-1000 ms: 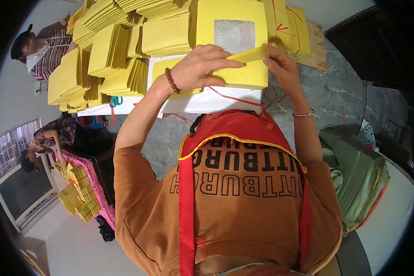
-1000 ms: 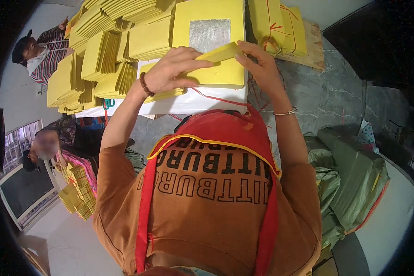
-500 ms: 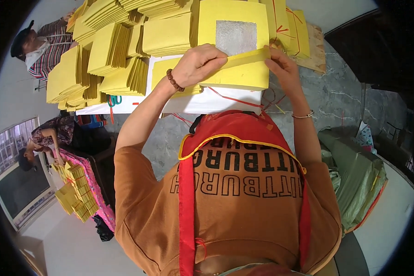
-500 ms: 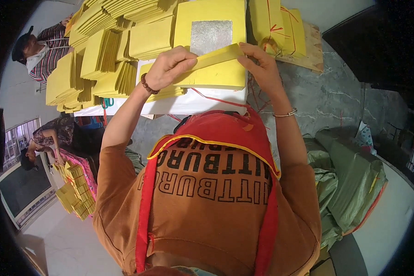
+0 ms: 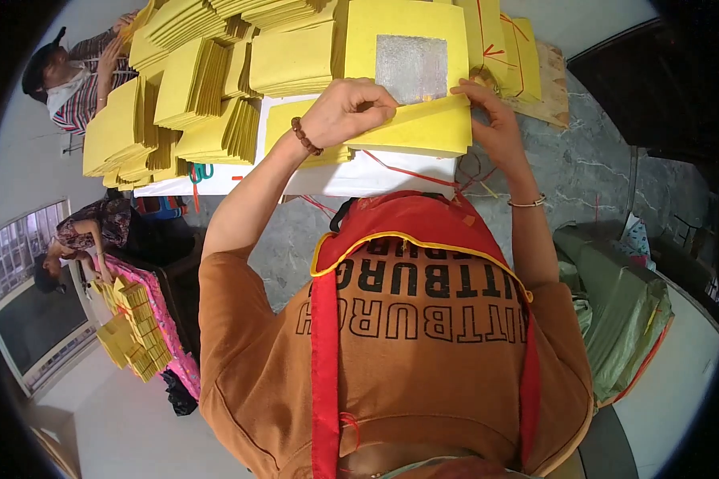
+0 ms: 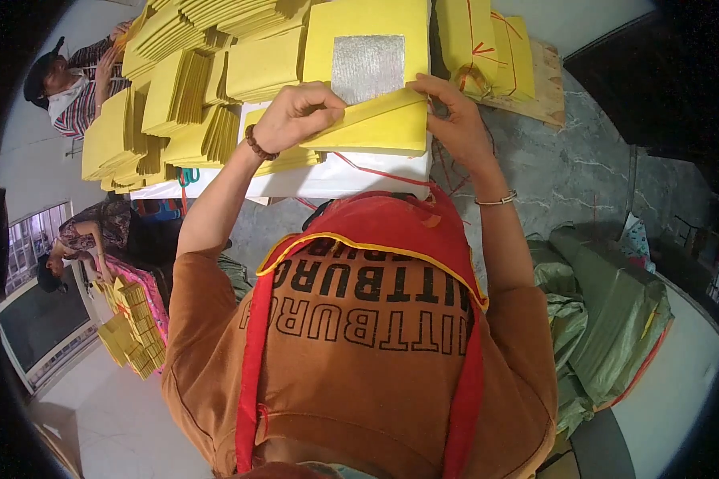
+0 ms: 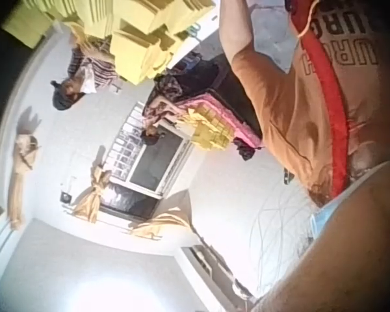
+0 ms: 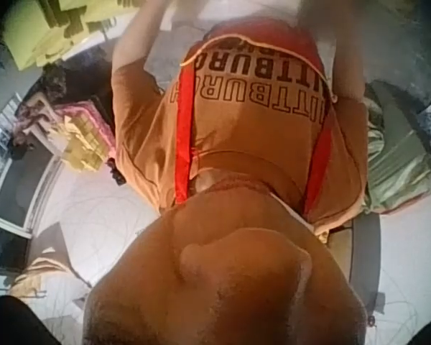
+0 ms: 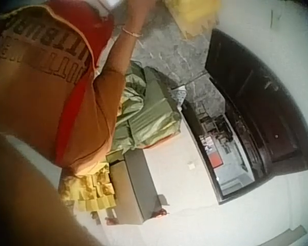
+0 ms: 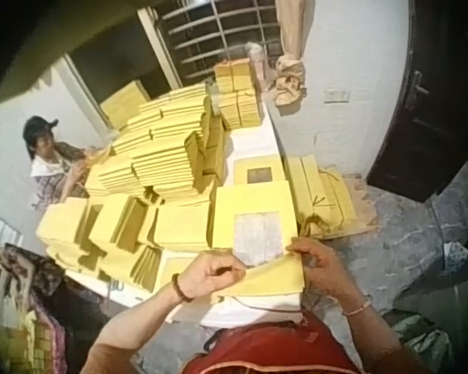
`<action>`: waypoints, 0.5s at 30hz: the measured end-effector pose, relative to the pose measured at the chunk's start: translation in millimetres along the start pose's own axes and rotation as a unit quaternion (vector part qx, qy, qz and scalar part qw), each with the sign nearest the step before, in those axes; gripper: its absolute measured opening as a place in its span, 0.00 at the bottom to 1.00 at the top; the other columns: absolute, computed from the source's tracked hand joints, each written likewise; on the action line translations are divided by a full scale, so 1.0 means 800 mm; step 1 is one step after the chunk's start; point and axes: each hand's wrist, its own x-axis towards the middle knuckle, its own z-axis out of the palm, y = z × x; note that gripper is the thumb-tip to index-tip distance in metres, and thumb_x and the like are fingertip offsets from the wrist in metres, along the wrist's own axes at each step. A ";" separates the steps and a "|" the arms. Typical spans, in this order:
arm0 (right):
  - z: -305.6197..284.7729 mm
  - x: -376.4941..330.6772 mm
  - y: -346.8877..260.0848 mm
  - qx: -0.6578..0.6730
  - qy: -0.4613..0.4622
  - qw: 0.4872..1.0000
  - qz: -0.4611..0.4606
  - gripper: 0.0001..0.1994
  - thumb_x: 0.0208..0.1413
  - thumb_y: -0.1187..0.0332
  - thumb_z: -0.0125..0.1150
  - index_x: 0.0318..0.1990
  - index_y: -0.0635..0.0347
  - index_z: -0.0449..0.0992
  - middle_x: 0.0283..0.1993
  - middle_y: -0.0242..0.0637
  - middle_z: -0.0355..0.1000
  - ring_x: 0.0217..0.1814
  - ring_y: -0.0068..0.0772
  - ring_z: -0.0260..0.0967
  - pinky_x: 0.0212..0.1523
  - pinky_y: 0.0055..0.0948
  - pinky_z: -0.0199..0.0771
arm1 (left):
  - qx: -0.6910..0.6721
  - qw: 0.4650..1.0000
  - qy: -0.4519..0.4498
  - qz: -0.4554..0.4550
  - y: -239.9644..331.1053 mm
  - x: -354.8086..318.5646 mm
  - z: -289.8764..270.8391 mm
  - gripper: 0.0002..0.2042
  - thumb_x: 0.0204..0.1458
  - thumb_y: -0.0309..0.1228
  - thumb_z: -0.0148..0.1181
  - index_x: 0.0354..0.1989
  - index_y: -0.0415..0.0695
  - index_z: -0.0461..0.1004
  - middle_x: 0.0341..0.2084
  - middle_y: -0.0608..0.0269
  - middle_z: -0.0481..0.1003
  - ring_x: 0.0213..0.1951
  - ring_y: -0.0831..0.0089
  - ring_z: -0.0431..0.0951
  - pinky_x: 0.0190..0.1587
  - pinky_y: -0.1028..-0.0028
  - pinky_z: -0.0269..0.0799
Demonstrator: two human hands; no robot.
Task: Fold and stack sheets of yellow ritual paper.
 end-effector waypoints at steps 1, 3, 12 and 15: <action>0.001 0.000 0.002 0.009 0.003 1.000 0.003 0.19 0.46 0.79 0.57 0.49 0.60 0.71 0.55 0.40 0.65 0.60 0.31 0.60 0.58 0.28 0.58 | 0.000 1.000 -0.001 0.000 0.000 0.000 0.000 0.07 0.47 0.29 0.57 0.31 0.37 0.76 0.22 0.62 0.74 0.25 0.79 0.71 0.28 0.79 0.67; 0.001 -0.001 0.004 0.017 0.007 1.000 0.006 0.19 0.46 0.80 0.56 0.49 0.60 0.71 0.55 0.40 0.65 0.60 0.32 0.60 0.59 0.28 0.58 | -0.028 0.999 0.000 -0.038 0.001 0.000 0.000 0.07 0.47 0.29 0.57 0.30 0.37 0.76 0.22 0.64 0.75 0.25 0.80 0.71 0.28 0.79 0.67; 0.001 0.000 -0.004 0.025 -0.004 1.000 0.008 0.19 0.45 0.79 0.56 0.48 0.59 0.72 0.55 0.41 0.65 0.61 0.33 0.59 0.59 0.28 0.57 | -0.092 0.993 -0.018 -0.070 0.003 -0.002 -0.003 0.07 0.48 0.28 0.57 0.30 0.37 0.76 0.21 0.68 0.74 0.24 0.86 0.68 0.26 0.83 0.64; 0.001 0.000 -0.003 0.010 -0.005 1.000 0.001 0.19 0.45 0.79 0.57 0.48 0.59 0.72 0.55 0.42 0.65 0.61 0.33 0.59 0.59 0.29 0.57 | -0.088 0.993 -0.025 -0.072 0.000 -0.002 -0.003 0.07 0.48 0.28 0.56 0.30 0.37 0.76 0.20 0.69 0.74 0.23 0.86 0.68 0.25 0.82 0.63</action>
